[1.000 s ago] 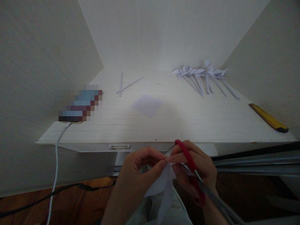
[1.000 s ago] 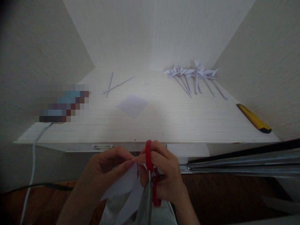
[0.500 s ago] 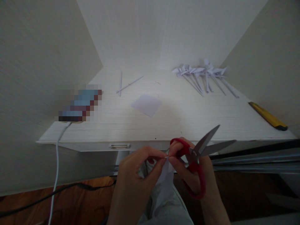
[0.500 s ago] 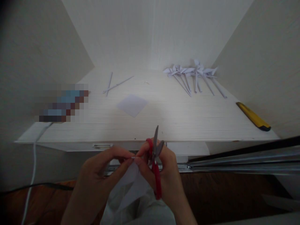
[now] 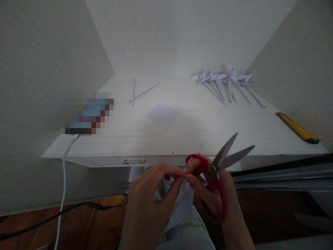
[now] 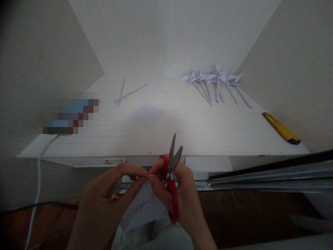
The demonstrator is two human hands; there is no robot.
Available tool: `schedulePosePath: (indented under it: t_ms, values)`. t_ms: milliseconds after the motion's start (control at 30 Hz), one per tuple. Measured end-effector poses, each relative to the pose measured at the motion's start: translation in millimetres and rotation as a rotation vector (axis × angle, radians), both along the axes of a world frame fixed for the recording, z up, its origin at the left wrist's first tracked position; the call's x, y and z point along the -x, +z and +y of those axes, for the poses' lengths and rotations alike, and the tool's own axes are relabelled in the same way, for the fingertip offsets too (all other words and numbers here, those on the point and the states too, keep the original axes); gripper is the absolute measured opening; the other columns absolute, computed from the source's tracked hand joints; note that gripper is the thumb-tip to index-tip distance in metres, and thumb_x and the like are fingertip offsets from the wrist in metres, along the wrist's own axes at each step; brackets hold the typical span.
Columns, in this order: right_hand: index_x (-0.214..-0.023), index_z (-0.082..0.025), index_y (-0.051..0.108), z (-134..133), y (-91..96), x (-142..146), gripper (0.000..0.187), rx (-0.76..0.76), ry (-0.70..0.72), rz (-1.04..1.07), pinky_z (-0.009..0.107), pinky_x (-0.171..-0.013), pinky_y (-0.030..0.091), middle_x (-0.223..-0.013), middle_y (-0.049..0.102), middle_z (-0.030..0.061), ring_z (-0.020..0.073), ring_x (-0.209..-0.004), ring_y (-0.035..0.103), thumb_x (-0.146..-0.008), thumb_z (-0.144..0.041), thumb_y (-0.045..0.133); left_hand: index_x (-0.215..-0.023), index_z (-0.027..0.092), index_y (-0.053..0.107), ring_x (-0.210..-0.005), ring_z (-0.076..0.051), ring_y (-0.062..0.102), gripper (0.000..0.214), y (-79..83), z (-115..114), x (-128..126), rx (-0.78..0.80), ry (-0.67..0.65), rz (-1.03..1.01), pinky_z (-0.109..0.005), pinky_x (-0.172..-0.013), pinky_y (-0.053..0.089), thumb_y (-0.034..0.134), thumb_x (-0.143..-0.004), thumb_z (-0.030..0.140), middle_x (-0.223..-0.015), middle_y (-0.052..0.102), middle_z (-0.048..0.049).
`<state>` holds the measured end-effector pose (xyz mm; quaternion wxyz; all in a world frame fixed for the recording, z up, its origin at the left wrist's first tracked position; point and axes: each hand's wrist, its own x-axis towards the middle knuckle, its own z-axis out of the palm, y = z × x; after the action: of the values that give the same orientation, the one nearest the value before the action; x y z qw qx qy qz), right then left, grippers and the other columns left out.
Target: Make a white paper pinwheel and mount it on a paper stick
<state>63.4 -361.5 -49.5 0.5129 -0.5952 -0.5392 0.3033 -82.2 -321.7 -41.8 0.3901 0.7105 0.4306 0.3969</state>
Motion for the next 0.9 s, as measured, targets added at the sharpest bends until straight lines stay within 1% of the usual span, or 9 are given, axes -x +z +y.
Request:
schedulePosePath:
  t_ms: [167,333,467,600,733,900]
  values:
    - [-0.069,-0.020,0.060,2.4,-3.0,0.3,0.008,-0.018,-0.003,0.010,0.022,-0.049,0.046,-0.061,0.060,-0.0021,0.0125,-0.053,0.056,-0.075,-0.015,0.061,-0.075,0.024,0.072,-0.062,-0.012,0.068,0.014,-1.4,-0.9,1.9,0.039,-0.008,-0.012,-0.018,-0.059,0.049,0.070,-0.076,0.011,-0.070,0.075,0.0062]
    - [-0.069,-0.020,0.060,0.8,-5.3,-0.8,0.009,-0.010,0.028,0.050,0.023,-0.052,0.046,-0.062,0.060,-0.0021,0.0133,-0.056,0.056,-0.076,-0.014,0.062,-0.074,0.024,0.073,-0.057,-0.011,0.066,0.014,-1.2,-0.8,3.1,0.066,-0.002,-0.020,-0.017,-0.056,0.049,0.071,-0.075,0.010,-0.067,0.075,0.0063]
    - [-0.068,-0.020,0.059,0.8,-5.2,0.0,0.010,-0.018,0.016,0.047,0.023,-0.051,0.046,-0.061,0.060,-0.0025,0.0130,-0.054,0.056,-0.075,-0.013,0.061,-0.074,0.023,0.073,-0.062,-0.012,0.067,0.011,-1.0,-0.3,2.9,0.124,-0.034,-0.051,-0.018,-0.059,0.050,0.069,-0.078,0.013,-0.069,0.075,0.0048]
    - [-0.067,-0.020,0.057,1.4,-6.1,1.9,0.012,-0.044,0.012,0.025,0.021,-0.051,0.045,-0.062,0.058,-0.0034,0.0118,-0.056,0.056,-0.075,-0.012,0.061,-0.072,0.022,0.072,-0.062,-0.014,0.068,0.010,-2.6,1.6,2.8,0.174,-0.017,-0.072,-0.019,-0.059,0.050,0.069,-0.076,0.013,-0.067,0.074,0.0035]
    - [-0.069,-0.021,0.058,-0.1,-8.6,3.3,0.012,-0.049,0.012,0.062,0.017,-0.050,0.044,-0.063,0.057,-0.0046,0.0094,-0.054,0.055,-0.076,-0.012,0.062,-0.068,0.021,0.071,-0.056,-0.012,0.065,0.012,-3.3,3.0,2.6,0.122,-0.028,-0.023,-0.019,-0.054,0.048,0.067,-0.075,0.013,-0.062,0.072,0.0040]
    - [-0.069,-0.021,0.061,-2.5,-8.5,2.6,0.011,-0.032,0.021,0.146,0.016,-0.051,0.044,-0.064,0.057,-0.0050,0.0091,-0.057,0.055,-0.079,-0.017,0.063,-0.069,0.021,0.070,-0.054,-0.010,0.064,0.014,-1.3,0.9,1.5,0.006,-0.026,0.005,-0.016,-0.052,0.047,0.066,-0.073,0.008,-0.062,0.072,0.0058]
